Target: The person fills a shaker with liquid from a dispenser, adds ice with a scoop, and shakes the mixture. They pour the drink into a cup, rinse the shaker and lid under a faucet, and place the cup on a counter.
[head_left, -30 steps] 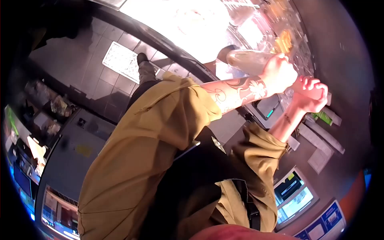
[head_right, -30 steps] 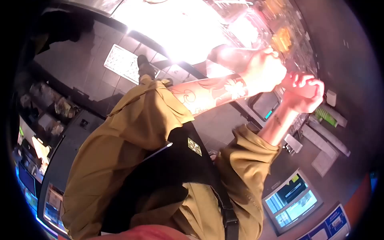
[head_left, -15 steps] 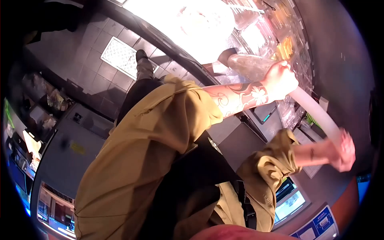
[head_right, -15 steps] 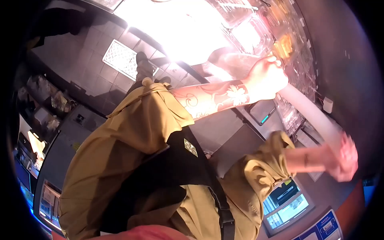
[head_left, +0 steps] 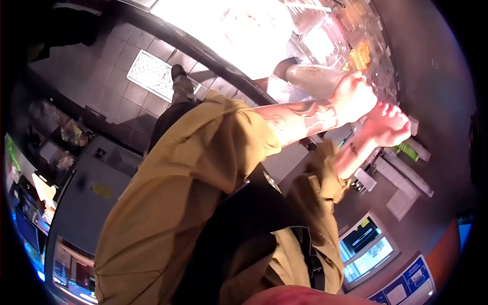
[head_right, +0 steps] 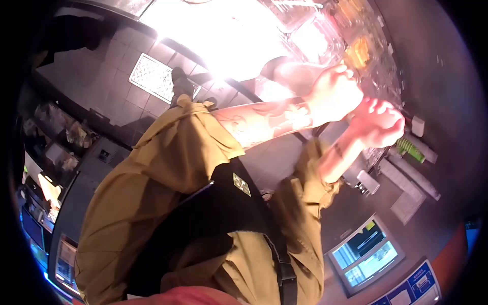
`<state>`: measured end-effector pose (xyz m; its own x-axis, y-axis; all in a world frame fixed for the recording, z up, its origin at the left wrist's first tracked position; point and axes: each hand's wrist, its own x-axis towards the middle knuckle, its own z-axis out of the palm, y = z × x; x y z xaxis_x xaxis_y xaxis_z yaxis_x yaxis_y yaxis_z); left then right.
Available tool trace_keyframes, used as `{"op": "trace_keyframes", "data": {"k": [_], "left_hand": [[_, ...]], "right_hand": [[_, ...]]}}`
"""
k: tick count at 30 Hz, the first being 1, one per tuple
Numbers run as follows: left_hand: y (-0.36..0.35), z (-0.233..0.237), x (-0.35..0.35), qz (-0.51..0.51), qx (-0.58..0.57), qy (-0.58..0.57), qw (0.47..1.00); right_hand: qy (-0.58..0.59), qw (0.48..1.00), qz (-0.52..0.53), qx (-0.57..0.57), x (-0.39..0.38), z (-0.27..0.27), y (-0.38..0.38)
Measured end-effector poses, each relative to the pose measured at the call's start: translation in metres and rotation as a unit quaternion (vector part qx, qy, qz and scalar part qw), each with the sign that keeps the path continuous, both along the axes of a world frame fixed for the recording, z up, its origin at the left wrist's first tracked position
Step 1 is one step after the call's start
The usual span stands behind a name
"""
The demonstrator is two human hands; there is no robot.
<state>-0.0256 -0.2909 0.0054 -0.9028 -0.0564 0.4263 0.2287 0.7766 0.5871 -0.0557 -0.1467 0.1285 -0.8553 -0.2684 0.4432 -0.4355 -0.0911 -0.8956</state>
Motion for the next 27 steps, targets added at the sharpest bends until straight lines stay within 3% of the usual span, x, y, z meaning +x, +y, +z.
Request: {"op": "trace_keyframes", "data": {"k": [2,7,12,14,17,19,21,23,27], "left_hand": [[-0.001,-0.001,0.001,-0.004,0.0,-0.008,1.0],[-0.006,0.001,-0.006,0.005,0.008,-0.007,1.0],[-0.01,0.002,-0.005,0.007,0.002,-0.004,1.0],[-0.008,0.002,0.0,0.001,0.0,-0.004,1.0],[-0.009,0.0,0.0,0.005,0.007,-0.007,1.0],[-0.008,0.0,0.001,0.005,0.012,-0.003,1.0],[-0.006,-0.002,0.001,0.005,0.015,-0.004,1.0],[-0.008,0.001,0.002,-0.004,0.011,-0.008,1.0],[-0.009,0.003,0.011,-0.026,-0.004,-0.012,1.0]], "right_hand": [[0.007,0.999,-0.029,0.015,-0.013,-0.002,-0.007],[0.041,0.996,0.07,-0.027,-0.01,0.113,0.029],[0.008,1.0,-0.013,0.018,-0.008,0.013,-0.007],[0.024,0.999,-0.029,0.024,-0.015,0.033,0.0],[0.044,0.998,0.048,-0.012,-0.009,0.099,0.027],[0.031,0.997,0.069,-0.016,0.001,0.091,0.022],[0.017,1.0,0.015,0.017,-0.004,0.028,-0.004],[0.014,0.999,-0.012,0.032,-0.012,0.013,-0.016],[0.045,0.999,0.024,0.009,0.0,0.083,0.016]]}}
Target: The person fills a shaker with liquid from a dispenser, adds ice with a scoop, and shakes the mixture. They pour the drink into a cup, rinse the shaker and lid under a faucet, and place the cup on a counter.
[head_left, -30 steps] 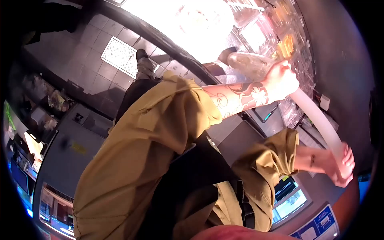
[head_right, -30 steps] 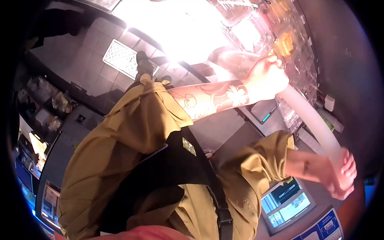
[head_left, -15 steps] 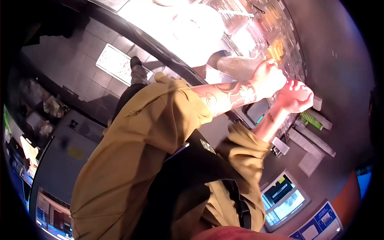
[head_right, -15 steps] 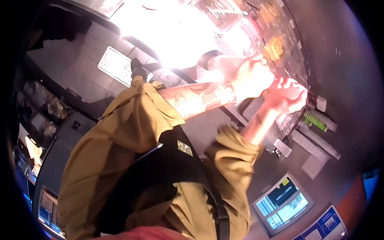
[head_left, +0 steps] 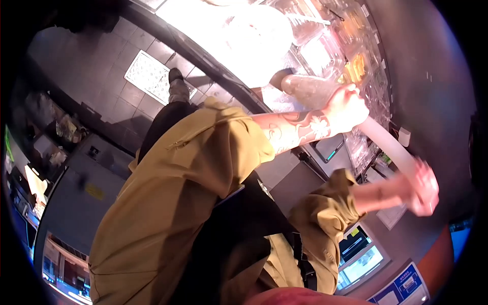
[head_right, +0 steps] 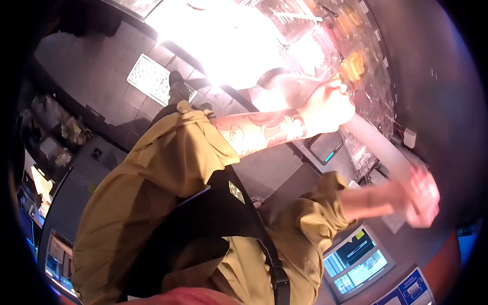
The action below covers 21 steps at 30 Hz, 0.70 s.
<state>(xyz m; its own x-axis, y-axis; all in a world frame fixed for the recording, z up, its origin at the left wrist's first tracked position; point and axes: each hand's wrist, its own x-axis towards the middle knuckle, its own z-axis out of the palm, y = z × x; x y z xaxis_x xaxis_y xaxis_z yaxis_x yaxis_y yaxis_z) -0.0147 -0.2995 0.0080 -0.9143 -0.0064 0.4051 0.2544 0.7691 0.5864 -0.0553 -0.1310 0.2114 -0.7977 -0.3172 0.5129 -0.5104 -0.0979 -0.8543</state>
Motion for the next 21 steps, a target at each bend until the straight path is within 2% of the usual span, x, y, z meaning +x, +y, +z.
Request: {"op": "trace_keyframes", "data": {"k": [2,5,7,8,10,12,18,21], "left_hand": [[0.001,-0.001,-0.005,0.012,0.001,0.0,1.0],[0.004,-0.002,-0.006,0.015,0.0,0.004,1.0],[0.004,0.0,-0.008,0.021,0.0,0.004,1.0],[0.006,0.0,-0.007,0.018,0.001,0.002,1.0],[0.001,0.0,-0.005,0.028,0.002,0.003,1.0],[0.002,0.0,-0.003,0.028,0.005,0.0,1.0],[0.006,0.001,-0.007,0.029,0.0,-0.003,1.0],[0.004,-0.002,-0.006,0.027,-0.001,0.001,1.0]], "right_hand": [[-0.008,0.998,0.048,-0.024,0.006,0.022,0.01],[-0.03,0.999,-0.022,0.018,-0.002,-0.054,-0.021],[-0.031,0.998,-0.042,0.028,-0.014,-0.073,-0.032],[-0.027,0.998,-0.048,0.035,-0.011,-0.061,-0.025],[-0.002,1.0,0.006,0.004,-0.001,-0.005,-0.002],[-0.012,0.998,0.061,-0.03,0.005,0.02,0.007],[-0.038,0.999,-0.034,0.019,-0.006,-0.07,-0.026],[-0.019,1.0,-0.005,0.003,-0.003,-0.029,-0.014]]}}
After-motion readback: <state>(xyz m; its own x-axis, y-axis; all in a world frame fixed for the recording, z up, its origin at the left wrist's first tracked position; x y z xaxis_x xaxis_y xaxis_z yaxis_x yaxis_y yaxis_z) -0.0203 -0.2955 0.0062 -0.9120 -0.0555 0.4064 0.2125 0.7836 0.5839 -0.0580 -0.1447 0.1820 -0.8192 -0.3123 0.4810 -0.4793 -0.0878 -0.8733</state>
